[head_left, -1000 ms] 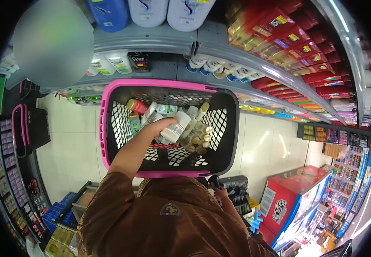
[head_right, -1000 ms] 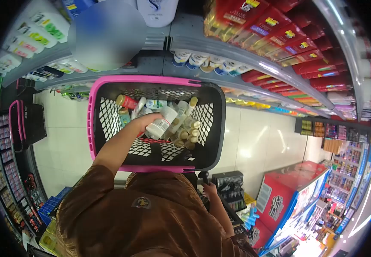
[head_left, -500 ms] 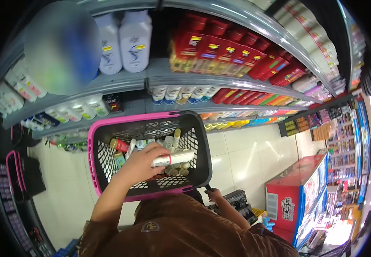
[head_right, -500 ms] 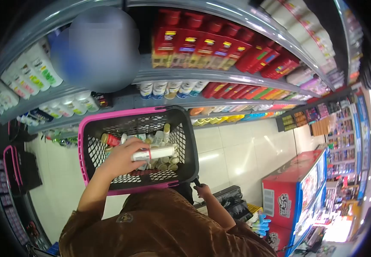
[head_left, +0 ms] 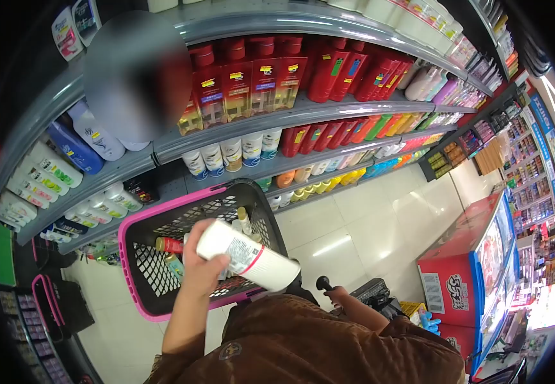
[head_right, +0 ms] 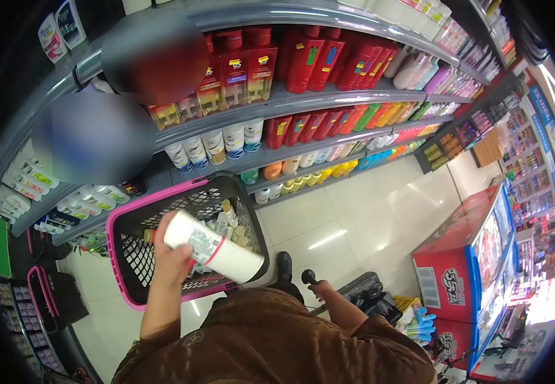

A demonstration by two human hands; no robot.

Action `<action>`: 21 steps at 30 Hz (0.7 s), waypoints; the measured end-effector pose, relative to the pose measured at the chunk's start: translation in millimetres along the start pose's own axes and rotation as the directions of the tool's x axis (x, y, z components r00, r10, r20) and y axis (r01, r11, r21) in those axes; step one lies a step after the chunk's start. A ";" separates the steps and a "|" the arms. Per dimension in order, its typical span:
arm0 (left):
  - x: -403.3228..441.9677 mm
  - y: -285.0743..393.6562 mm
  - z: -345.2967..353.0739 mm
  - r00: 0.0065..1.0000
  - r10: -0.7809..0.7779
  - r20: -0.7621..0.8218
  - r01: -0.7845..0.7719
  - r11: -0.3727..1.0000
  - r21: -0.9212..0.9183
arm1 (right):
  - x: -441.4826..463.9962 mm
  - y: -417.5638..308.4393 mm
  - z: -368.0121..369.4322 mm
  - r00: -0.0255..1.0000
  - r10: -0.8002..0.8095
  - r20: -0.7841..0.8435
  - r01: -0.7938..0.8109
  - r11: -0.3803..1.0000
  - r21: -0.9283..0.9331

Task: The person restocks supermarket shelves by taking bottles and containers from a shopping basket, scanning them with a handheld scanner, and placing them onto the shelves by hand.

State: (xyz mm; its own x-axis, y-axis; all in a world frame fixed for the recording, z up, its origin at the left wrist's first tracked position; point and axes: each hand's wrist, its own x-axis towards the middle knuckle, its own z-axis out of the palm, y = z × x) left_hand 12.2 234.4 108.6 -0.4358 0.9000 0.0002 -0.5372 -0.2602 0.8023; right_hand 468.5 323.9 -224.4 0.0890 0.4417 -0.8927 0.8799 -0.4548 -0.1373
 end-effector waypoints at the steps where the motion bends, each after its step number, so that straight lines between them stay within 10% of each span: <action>1: 2.9 -17.1 7.2 0.997 -0.063 -0.042 0.062 0.998 -0.030 | 1.5 -1.7 -10.3 1.000 -0.003 -0.009 0.003 1.000 0.008; 3: 6.0 -48.0 18.4 0.887 -0.462 -0.025 0.408 0.807 -0.427 | 6.3 -7.3 -33.5 0.999 -0.020 0.030 0.021 1.000 -0.021; 7: -2.6 -77.0 55.3 0.686 -0.484 0.543 0.702 0.242 -0.670 | 25.7 -7.9 -66.8 0.999 -0.028 0.018 0.028 1.000 -0.008; 13: -3.0 -58.4 56.5 0.815 -0.349 0.462 0.578 0.530 -0.621 | -13.7 -81.8 -100.0 0.956 -0.269 -0.116 0.281 0.727 0.627; 21: -31.5 -23.7 15.2 0.859 -0.205 0.469 0.492 0.586 -0.644 | -236.9 -235.2 -79.8 0.463 -0.693 -0.553 0.823 0.104 0.558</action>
State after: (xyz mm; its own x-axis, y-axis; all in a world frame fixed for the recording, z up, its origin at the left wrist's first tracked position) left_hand 49.7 217.4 98.7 0.0746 0.9905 0.1158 -0.9942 0.0649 0.0857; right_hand 277.7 388.0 53.6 -0.3099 0.9473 -0.0805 -0.0958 -0.1154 -0.9887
